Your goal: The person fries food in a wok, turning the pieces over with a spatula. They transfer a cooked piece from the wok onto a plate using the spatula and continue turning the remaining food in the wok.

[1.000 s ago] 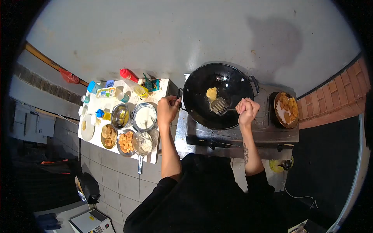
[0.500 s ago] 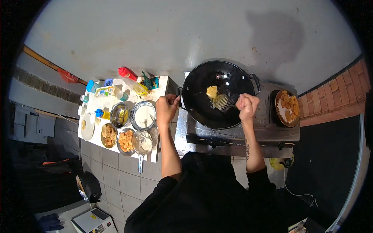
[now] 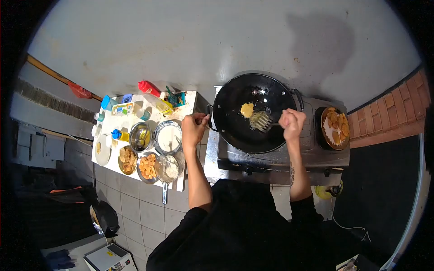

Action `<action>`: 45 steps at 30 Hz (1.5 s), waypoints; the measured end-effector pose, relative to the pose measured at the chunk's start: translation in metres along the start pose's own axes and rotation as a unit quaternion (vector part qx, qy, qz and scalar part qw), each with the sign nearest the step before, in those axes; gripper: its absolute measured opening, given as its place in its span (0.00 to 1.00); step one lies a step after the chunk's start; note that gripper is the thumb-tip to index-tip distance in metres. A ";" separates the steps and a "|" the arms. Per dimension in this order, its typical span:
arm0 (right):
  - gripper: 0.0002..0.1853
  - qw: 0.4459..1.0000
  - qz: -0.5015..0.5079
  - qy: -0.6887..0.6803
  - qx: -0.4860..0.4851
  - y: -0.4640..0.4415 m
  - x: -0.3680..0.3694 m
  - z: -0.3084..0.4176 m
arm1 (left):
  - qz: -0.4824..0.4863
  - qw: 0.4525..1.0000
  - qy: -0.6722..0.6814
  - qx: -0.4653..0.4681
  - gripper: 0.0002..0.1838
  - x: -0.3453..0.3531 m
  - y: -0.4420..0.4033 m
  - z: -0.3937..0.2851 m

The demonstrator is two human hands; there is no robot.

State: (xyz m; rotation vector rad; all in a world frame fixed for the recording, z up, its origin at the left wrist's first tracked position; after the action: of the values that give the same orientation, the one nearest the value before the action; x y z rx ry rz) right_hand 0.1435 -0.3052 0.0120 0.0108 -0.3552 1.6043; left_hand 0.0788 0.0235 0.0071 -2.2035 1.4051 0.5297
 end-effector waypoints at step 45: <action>0.16 0.998 0.013 0.024 0.050 0.016 0.008 0.002 | 0.029 0.999 -0.036 0.000 0.15 0.002 -0.004 0.004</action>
State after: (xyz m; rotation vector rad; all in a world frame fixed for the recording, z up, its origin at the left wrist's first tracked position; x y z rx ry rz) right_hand 0.1264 -0.2985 0.0122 0.0447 -0.2380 1.6440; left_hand 0.0825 0.0258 0.0036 -2.1271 1.4351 0.6249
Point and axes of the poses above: each hand's wrist, its own y-axis away from the middle knuckle, its own x-axis out of the palm, z = x × y, the point moved 8 cm from there along -y, towards the middle knuckle, and after that the axes turned 4 degrees about y, right-handed, at the moved point
